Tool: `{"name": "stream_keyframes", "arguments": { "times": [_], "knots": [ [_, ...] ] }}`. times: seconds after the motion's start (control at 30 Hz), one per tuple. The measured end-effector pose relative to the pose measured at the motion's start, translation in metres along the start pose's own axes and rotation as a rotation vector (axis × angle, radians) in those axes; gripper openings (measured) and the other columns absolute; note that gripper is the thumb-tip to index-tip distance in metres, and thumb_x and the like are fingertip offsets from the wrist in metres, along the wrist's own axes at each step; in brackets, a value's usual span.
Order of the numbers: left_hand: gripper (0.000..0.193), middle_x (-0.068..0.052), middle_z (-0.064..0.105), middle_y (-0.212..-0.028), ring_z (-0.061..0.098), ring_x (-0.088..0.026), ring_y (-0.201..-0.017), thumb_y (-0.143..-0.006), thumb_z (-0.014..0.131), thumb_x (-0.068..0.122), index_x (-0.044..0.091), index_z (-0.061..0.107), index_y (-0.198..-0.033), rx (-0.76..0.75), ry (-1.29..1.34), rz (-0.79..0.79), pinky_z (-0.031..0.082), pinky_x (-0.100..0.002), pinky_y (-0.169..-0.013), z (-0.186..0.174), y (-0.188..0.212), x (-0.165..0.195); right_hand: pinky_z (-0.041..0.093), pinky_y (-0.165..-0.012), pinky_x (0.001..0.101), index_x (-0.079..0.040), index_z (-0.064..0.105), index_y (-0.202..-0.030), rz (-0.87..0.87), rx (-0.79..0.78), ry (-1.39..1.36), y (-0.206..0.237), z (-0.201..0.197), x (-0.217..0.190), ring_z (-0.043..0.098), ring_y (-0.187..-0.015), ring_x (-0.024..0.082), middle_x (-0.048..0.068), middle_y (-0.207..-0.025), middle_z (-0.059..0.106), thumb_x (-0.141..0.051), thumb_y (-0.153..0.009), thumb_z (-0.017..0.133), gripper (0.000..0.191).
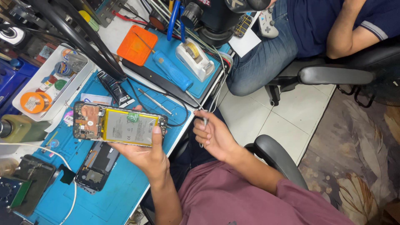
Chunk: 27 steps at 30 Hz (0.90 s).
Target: The person removes a broken screen from a smartphone, places it aside, and installs a new battery into the phone's chassis. They then connect a charging cable to test the device. The person handles the screen, battery, and phone chassis throughout the process.
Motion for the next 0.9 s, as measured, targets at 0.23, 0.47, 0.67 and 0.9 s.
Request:
{"name": "stream_keyframes", "arguments": {
  "times": [0.23, 0.47, 0.67, 0.9],
  "knots": [
    [0.096, -0.017, 0.038, -0.156, 0.054, -0.033, -0.142, -0.094, 0.072, -0.007, 0.01, 0.01, -0.166, -0.023, 0.068, -0.031, 0.056, -0.039, -0.109, 0.01, 0.002, -0.001, 0.029, -0.049, 0.0194, 0.0, 0.061, -0.118, 0.049, -0.132, 0.106, 0.02, 0.008, -0.009, 0.036, -0.059, 0.003, -0.003, -0.075, 0.044, -0.011, -0.102, 0.059, 0.019],
    [0.097, -0.018, 0.039, -0.153, 0.054, -0.032, -0.141, -0.094, 0.076, -0.003, 0.01, 0.011, -0.164, -0.107, -0.033, -0.023, 0.056, -0.04, -0.11, 0.017, 0.01, 0.003, 0.026, -0.047, 0.017, 0.0, 0.061, -0.128, -0.045, -0.156, 0.361, 0.023, 0.034, -0.013, 0.035, -0.055, 0.0, 0.0, -0.084, 0.057, -0.012, -0.1, 0.06, 0.03],
    [0.103, -0.018, 0.04, -0.154, 0.055, -0.034, -0.145, -0.089, 0.077, -0.006, 0.009, 0.006, -0.162, -0.1, -0.013, -0.071, 0.057, -0.042, -0.113, 0.015, 0.016, 0.002, 0.033, -0.053, 0.0175, 0.004, 0.068, -0.129, -0.309, -0.185, 0.68, 0.023, 0.053, -0.017, 0.044, -0.063, 0.0, 0.001, -0.085, 0.062, -0.01, -0.103, 0.064, 0.029],
    [0.102, -0.018, 0.041, -0.15, 0.055, -0.032, -0.14, -0.091, 0.074, -0.011, 0.011, 0.006, -0.164, -0.139, -0.031, -0.051, 0.056, -0.04, -0.111, 0.019, 0.013, 0.008, 0.047, -0.077, 0.018, 0.004, 0.07, -0.127, -0.473, -0.217, 0.745, 0.027, 0.063, -0.026, 0.057, -0.084, 0.002, -0.001, -0.099, 0.068, -0.004, -0.102, 0.067, 0.026]
  ]
}}
Point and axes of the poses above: each hand's wrist, its own y-axis away from the middle knuckle, its own z-axis out of the palm, x = y × z, the point moved 9 cm from there along -y, towards the middle knuckle
